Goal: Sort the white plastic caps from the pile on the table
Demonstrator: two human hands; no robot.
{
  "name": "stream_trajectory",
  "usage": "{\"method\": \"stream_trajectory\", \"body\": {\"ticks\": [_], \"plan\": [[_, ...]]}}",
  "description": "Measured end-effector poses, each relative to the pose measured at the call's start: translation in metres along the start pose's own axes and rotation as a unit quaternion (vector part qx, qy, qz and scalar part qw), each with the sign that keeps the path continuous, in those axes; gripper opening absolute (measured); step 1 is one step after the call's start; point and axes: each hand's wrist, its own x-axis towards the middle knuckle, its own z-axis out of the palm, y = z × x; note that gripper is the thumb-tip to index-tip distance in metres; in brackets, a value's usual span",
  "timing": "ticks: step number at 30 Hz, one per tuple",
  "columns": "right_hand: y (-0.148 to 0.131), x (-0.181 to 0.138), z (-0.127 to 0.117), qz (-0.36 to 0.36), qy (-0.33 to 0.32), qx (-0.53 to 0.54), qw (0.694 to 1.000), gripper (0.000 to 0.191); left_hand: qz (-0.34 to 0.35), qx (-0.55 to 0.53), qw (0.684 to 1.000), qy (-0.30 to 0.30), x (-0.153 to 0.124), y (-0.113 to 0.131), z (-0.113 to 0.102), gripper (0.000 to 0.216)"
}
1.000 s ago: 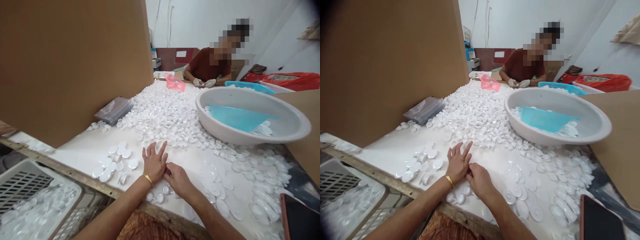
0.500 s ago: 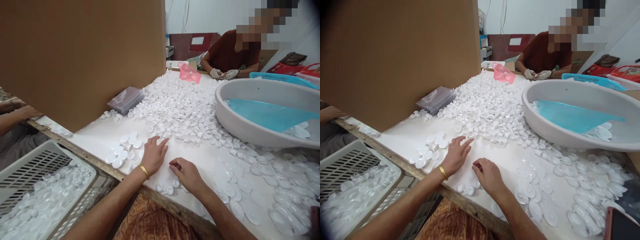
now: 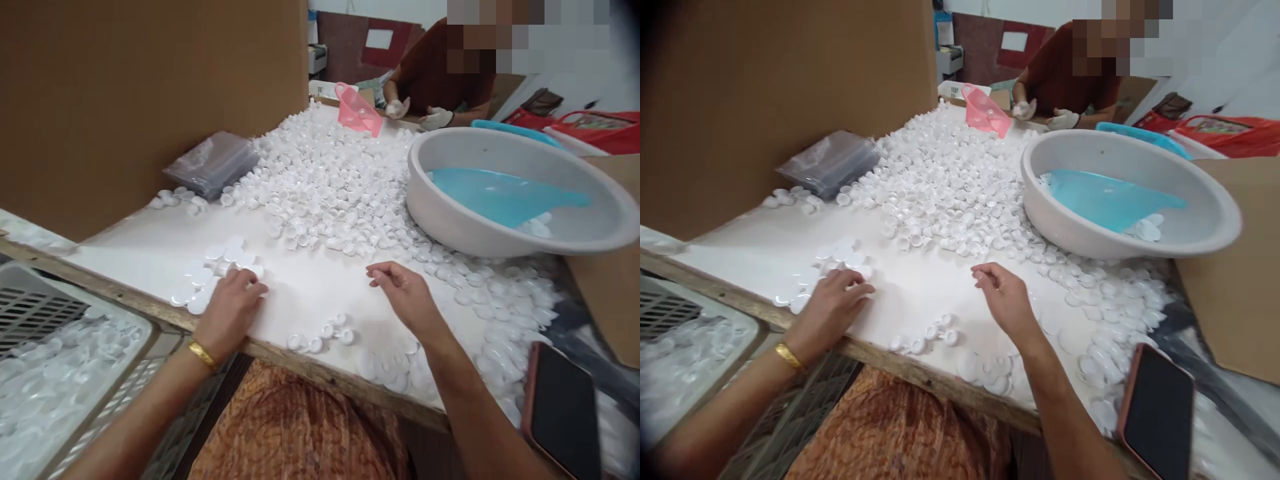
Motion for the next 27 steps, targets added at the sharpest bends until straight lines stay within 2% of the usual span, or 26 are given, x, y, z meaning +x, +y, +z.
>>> {"method": "stream_trajectory", "body": {"ticks": [3,6,10,14,19,23,27], "plan": [[0.021,-0.012,-0.037,0.004,0.091,-0.16,0.983,0.025,-0.015,0.015,0.999,0.038,0.002,-0.007,0.003,0.026],[0.041,-0.028,-0.055,0.008,0.122,-0.282,0.952,0.027,0.002,-0.038,0.999,0.017,0.003,0.013,0.006,0.032],[0.05,-0.033,-0.049,-0.027,0.056,-0.358,0.931,0.033,0.044,-0.117,0.988,-0.091,0.006,0.061,0.013,0.042],[0.043,-0.021,-0.035,-0.029,0.004,-0.451,0.892,0.036,0.016,-0.124,0.984,-0.128,0.013,0.092,0.02,0.05],[0.033,-0.013,-0.027,-0.05,-0.016,-0.465,0.883,0.025,-0.018,-0.121,0.986,-0.116,0.037,0.101,0.027,0.035],[0.033,-0.015,-0.022,-0.084,-0.007,-0.429,0.899,0.025,-0.048,-0.088,0.99,-0.1,0.053,0.092,0.026,0.034],[0.037,-0.015,-0.021,-0.103,0.02,-0.388,0.916,0.031,-0.067,-0.122,0.983,-0.12,0.054,0.079,0.024,0.034]]}}
